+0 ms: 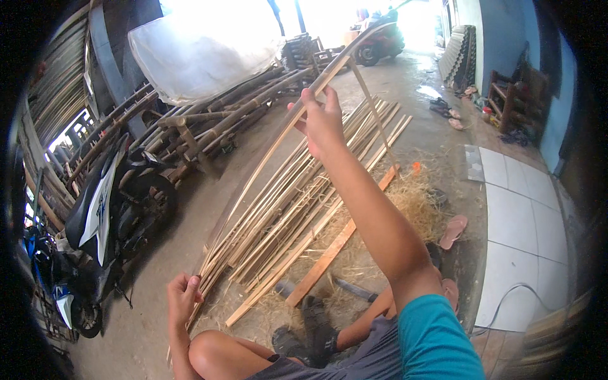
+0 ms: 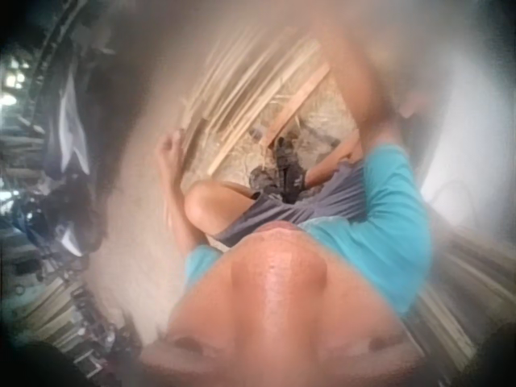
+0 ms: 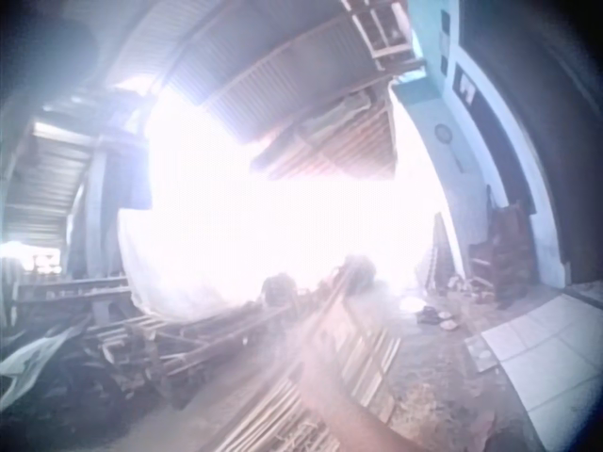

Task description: The person sits on the floor and uses a knife to shave thin strips from long wooden sticks. They repeatedly scrape the knife along the sticks to remove bark and smooth the surface, then inspect and stack the finished pieces.

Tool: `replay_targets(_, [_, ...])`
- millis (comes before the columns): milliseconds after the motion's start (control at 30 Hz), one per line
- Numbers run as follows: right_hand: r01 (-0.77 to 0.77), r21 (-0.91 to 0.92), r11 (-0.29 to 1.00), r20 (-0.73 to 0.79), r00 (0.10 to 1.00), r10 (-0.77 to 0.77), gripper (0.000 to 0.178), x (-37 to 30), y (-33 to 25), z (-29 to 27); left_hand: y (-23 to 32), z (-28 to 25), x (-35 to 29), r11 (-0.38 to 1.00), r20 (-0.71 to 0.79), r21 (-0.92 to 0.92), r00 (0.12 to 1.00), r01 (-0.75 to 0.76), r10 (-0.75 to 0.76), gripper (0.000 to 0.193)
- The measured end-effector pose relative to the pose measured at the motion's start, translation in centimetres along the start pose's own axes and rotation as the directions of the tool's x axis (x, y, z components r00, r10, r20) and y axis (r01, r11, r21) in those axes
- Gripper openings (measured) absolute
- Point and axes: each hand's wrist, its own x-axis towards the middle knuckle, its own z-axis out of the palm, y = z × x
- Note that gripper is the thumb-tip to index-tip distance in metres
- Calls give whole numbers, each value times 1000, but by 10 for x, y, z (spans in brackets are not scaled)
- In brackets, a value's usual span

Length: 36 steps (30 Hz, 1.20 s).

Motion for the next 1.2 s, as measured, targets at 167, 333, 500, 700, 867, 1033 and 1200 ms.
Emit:
replay_targets(167, [-36,-39,999,88,995,39,66,4,15,-11,-17,-18,-16,992,8,61,994,106,-107,38])
replay_targets(333, [-113,-20,993,47,992,114,36,-9,24,12,-78,-64,-49,968,-140,244,990,61,-27,45])
replay_targets(500, [-262,284,922,-43,958,285,30,6,53,17,-109,-90,-90,955,-240,296,969,13,61,47])
replay_targets(700, [-357,279,892,-59,920,387,28,-21,92,37,-125,-117,-122,962,-245,204,961,183,-131,44])
replay_targets(867, [-433,131,892,-105,888,447,29,-55,110,24,-158,-137,-139,921,-92,127,929,368,-358,37])
replay_targets(1033, [-450,12,893,-227,869,440,33,-84,152,-56,-200,-107,-139,875,-5,196,893,442,-450,37])
replay_targets(1200, [-374,-26,927,-357,869,341,35,-121,175,-126,-241,-77,-144,914,229,105,885,392,-406,29])
